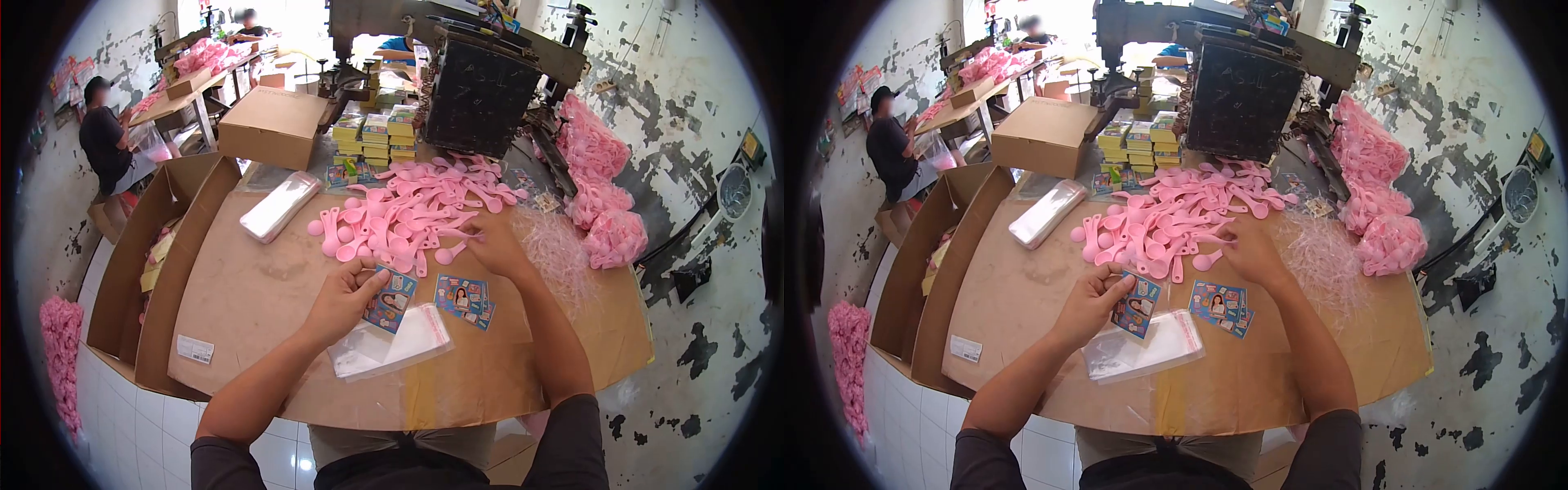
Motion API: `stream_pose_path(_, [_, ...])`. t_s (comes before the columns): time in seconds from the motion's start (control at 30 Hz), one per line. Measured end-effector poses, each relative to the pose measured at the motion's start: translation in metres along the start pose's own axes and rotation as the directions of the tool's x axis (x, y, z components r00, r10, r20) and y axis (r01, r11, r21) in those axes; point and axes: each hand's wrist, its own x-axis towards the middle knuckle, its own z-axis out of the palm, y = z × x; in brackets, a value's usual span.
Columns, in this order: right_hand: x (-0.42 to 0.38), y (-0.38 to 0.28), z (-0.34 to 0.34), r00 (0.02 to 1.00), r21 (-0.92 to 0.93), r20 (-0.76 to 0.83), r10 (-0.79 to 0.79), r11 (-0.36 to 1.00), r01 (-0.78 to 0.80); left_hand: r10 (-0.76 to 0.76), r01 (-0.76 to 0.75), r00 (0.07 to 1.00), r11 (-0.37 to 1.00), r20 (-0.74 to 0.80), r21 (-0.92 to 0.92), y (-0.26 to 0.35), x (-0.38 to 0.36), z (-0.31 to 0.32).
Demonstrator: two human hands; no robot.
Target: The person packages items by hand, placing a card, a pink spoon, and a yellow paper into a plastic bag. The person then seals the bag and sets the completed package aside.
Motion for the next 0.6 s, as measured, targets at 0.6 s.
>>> stream_pose_path(0.6, [-0.001, -0.132, -0.008, 0.999, 0.823, 0.045, -0.005, 0.568, -0.034, -0.018, 0.018, 0.998, 1.0, 0.064, 0.001, 0.007, -0.011, 0.011])
